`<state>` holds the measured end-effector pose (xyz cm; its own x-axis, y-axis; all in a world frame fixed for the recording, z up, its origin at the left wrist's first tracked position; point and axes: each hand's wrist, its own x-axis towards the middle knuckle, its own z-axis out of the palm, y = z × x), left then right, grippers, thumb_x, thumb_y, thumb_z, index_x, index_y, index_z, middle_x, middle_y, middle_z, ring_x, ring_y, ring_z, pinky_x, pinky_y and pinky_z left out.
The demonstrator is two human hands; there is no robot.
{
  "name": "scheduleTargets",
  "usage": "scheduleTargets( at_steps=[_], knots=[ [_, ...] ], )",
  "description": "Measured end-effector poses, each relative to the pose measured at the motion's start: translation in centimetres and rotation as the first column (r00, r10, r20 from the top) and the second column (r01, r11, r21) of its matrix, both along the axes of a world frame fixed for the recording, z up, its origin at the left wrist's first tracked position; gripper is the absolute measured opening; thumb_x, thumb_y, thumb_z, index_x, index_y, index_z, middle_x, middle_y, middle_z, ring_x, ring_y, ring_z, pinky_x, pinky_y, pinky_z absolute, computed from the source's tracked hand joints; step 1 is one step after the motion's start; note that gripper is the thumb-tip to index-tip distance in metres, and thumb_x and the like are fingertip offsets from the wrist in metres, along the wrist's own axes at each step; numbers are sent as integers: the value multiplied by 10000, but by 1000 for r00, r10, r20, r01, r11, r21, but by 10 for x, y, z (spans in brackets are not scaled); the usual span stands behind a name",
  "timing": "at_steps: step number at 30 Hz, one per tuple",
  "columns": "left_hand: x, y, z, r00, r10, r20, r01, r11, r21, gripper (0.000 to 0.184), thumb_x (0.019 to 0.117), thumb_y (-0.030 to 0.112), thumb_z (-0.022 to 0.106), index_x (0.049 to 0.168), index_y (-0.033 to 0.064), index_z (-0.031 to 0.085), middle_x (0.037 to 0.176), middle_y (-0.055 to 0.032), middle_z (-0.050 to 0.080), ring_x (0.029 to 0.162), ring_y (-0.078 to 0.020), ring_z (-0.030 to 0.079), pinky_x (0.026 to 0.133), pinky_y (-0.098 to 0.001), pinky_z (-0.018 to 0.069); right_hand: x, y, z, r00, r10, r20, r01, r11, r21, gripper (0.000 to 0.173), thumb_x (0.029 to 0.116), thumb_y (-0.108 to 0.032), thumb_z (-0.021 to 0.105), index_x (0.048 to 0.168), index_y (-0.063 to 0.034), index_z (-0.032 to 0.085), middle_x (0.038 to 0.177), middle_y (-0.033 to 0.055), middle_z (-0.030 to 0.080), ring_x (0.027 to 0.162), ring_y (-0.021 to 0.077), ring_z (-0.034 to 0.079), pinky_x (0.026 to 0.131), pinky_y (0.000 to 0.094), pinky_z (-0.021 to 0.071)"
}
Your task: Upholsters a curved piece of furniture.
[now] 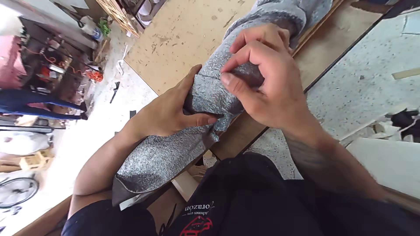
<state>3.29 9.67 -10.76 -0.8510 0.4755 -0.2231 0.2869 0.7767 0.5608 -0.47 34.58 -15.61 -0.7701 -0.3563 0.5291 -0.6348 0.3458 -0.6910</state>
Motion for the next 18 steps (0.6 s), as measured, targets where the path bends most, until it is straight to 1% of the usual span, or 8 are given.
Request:
scheduleTargets(
  at_steps=[2, 5, 9, 12, 13, 15, 17, 18],
  knots=[
    [-1, -1, -1, 1000, 8, 3, -8, 1000, 7, 1160, 812, 758, 679, 1652, 186, 118, 1429, -10, 583, 1245, -39, 599, 1046, -312, 542, 4, 1, 1, 1000, 11, 4, -11, 1000, 17, 253, 990, -368, 588, 1090, -181, 727, 1353, 52, 583, 1406, 261, 411, 1135, 549, 310],
    [-2, 0, -2, 1000, 11, -6, -11, 1000, -6, 1152, 816, 772, 658, 1651, 185, 123, 1457, -11, 558, 1272, -43, 578, 1071, -327, 523, 9, -2, -1, 998, -20, -56, 24, 998, 61, 441, 885, -535, 696, 1128, -166, 693, 1397, 90, 560, 1422, 313, 391, 1133, 583, 301],
    [0, 4, -1, 998, 30, -55, -33, 998, -48, 1136, 845, 790, 601, 1657, 178, 94, 1533, -40, 491, 1331, -73, 541, 1101, -346, 498, 7, 2, -4, 997, 42, -72, -43, 999, -13, 240, 993, -266, 590, 1131, -119, 721, 1381, 96, 591, 1429, 298, 410, 1188, 565, 278],
    [4, 10, 4, 971, -39, -235, 7, 991, -136, 1101, 892, 756, 543, 1665, 114, 94, 1720, -73, 182, 1549, -190, 278, 1243, -532, 282, 18, 4, -2, 994, -6, -107, 9, 1000, 29, 307, 1043, -292, 540, 1193, -94, 720, 1436, 121, 573, 1451, 312, 409, 1204, 565, 297],
    [3, 12, 6, 937, -102, -334, 62, 990, -129, 1028, 917, 683, 569, 1642, 61, 191, 1716, -115, 184, 1563, -246, 249, 1254, -579, 232, 26, 2, -2, 989, -39, -144, 49, 996, 70, 389, 1026, -388, 565, 1232, -87, 702, 1467, 147, 544, 1463, 344, 385, 1203, 584, 284],
    [1, 18, 8, 849, -201, -489, 195, 979, -63, 720, 920, 458, 668, 1440, -12, 506, 1608, -184, 392, 1483, -293, 398, 1226, -532, 316, 40, -3, -5, 964, -118, -237, 147, 983, 110, 495, 969, -506, 643, 1242, -99, 708, 1465, 166, 551, 1457, 386, 384, 1181, 623, 269],
    [2, 25, 8, 803, -265, -534, 275, 959, -63, 419, 940, 333, 665, 1194, 3, 611, 1490, -197, 495, 1378, -284, 505, 1127, -426, 468, 48, -7, -8, 940, -169, -296, 189, 981, 41, 277, 970, -374, 703, 1069, -119, 745, 1332, 144, 632, 1392, 365, 460, 1153, 611, 289],
    [2, 28, 8, 782, -291, -551, 289, 953, -92, 331, 966, 305, 636, 1123, 14, 624, 1451, -200, 512, 1351, -289, 520, 1091, -401, 496, 49, -7, -7, 942, -165, -293, 176, 984, 12, 197, 978, -301, 701, 1027, -114, 743, 1272, 131, 655, 1354, 345, 494, 1136, 593, 308]
  ],
)
